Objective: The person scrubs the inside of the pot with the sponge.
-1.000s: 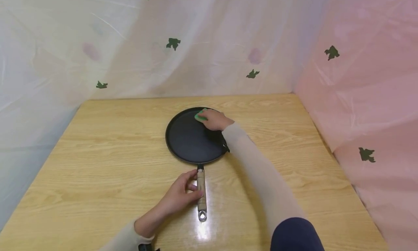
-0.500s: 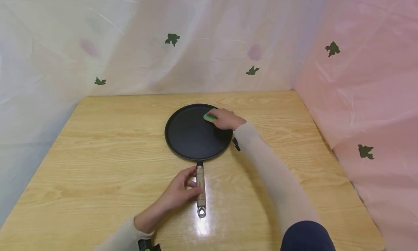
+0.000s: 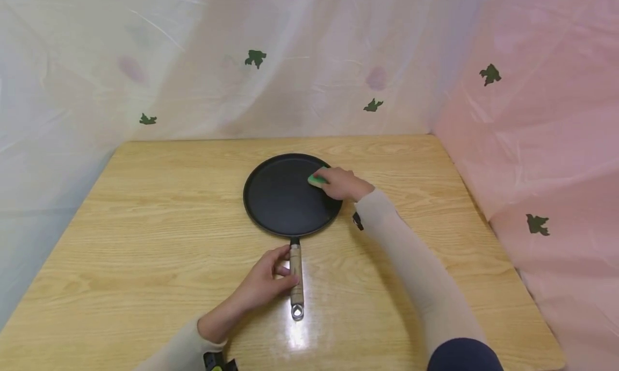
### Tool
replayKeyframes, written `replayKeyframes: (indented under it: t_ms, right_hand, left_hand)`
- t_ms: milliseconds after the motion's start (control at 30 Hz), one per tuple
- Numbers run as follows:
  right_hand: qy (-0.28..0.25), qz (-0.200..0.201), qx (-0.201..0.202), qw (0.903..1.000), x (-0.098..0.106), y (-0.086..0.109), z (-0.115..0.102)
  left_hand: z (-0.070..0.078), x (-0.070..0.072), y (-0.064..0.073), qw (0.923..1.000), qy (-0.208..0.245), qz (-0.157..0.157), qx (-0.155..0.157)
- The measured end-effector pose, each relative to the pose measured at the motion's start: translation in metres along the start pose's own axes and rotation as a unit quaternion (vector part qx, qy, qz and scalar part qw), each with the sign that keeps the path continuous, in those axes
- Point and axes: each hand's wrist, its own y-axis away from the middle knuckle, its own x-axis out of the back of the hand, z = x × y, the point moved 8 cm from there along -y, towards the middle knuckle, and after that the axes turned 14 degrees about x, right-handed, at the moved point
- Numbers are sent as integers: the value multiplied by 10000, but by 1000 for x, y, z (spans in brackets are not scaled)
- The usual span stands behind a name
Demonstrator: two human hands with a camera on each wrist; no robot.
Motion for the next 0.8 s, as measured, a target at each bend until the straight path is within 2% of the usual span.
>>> replayKeyframes:
  t_ms: [367, 800]
  right_hand:
    - [155, 19, 191, 9997, -3, 14, -8]
    - [9, 57, 294, 9996, -9, 28, -21]
  left_hand:
    - [2, 0, -1, 10000, 13, -10, 13]
    - [0, -1, -1, 10000, 3, -54, 17]
